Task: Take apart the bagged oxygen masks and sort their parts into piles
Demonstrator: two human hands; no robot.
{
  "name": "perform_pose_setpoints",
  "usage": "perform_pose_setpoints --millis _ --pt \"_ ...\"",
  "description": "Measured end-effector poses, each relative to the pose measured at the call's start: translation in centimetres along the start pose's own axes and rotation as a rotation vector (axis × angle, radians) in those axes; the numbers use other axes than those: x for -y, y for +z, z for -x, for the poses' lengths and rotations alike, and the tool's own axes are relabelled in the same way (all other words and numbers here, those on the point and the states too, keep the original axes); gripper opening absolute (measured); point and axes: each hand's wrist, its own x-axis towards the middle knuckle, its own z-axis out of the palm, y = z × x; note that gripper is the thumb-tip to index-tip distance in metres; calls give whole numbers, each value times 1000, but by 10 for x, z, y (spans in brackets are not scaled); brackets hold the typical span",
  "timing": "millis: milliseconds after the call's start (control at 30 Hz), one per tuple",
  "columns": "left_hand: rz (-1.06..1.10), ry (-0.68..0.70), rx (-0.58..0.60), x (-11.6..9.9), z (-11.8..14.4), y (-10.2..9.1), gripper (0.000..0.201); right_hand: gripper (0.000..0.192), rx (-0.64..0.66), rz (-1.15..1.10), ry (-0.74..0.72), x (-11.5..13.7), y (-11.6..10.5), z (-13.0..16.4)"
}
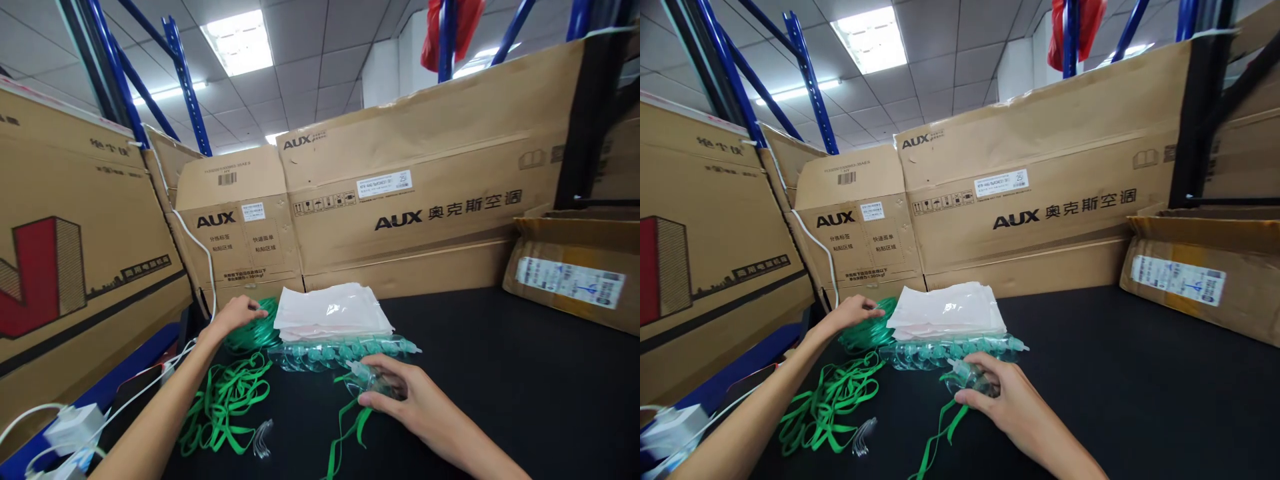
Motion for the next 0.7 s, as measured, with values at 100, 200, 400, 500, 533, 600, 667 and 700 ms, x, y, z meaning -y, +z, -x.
perform_pose_setpoints --millis 100,200,400,500,533,600,667,700 --pt "51 10 34 5 -3 -11 31 43 -5 -10 -2 0 0 0" --pt "88 -23 5 11 -7 -20 30 43 2 9 7 0 -1 0" --pt "115 -119 -181 24 -12 -51 31 41 6 18 -4 1 -2 1" --pt "125 -126 -298 26 -6 -72 34 42 1 26 -10 0 -2 1" --pt "131 -121 -339 26 -4 -80 35 42 -1 27 -11 -1 -2 1" --pt "151 -104 -423 22 3 -94 35 43 -5 23 -13 -2 -2 1" --pt "190 -74 -490 15 10 -106 37 43 -7 8 -11 -2 -1 1" --pt "219 -56 -514 10 13 -111 39 43 -6 -6 -8 -3 -1 1"
